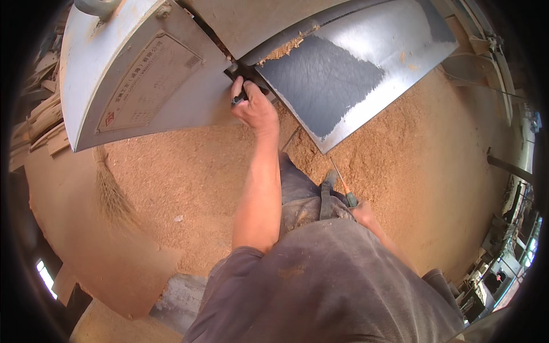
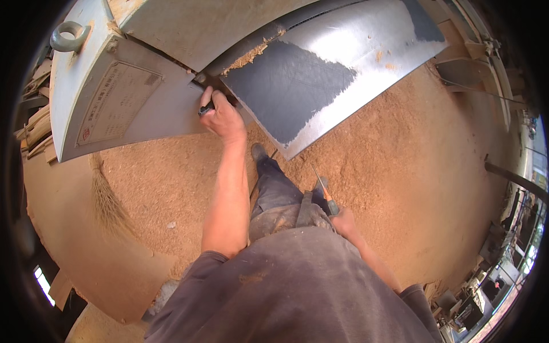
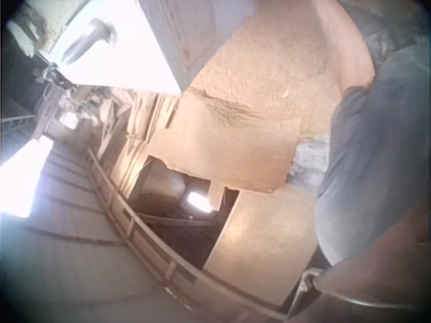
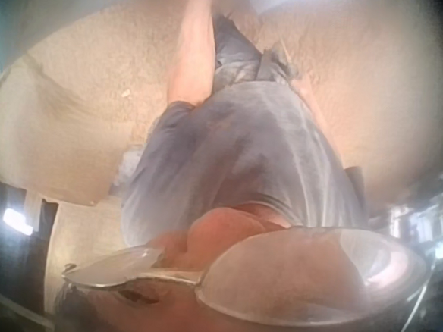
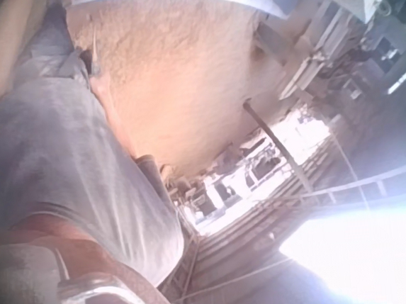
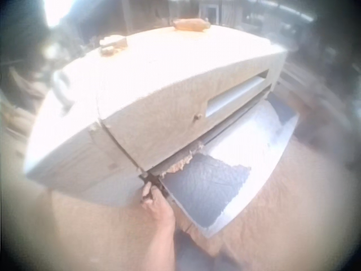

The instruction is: The person uses a screwdriver to loosen and remove screws from a metal panel on a large machine, then briefly sweeps sawdust from the floor with a broom before returning to continue unscrewing the panel. The panel remains attached but is manipulated during the process.

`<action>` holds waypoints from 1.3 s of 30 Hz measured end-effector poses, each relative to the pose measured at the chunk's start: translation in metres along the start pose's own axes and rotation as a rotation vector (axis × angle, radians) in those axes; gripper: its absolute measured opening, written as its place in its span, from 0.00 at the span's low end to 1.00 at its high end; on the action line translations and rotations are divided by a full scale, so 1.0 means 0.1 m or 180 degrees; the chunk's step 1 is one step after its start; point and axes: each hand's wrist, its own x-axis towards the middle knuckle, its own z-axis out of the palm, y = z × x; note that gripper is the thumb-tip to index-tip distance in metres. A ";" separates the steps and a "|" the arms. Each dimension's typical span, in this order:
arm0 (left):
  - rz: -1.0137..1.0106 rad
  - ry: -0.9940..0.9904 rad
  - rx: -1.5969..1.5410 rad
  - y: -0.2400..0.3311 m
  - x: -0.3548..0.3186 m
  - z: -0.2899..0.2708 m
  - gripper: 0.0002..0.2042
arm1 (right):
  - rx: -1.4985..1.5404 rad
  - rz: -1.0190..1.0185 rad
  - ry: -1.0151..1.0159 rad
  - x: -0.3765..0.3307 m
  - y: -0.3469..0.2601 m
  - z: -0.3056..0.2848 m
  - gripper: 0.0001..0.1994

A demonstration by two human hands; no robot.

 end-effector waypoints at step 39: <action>-0.1592 -0.0805 -0.0153 -0.31 -0.57 -0.94 0.09 | 0.0967 -0.0143 0.0549 0.33 1.01 -1.46 0.22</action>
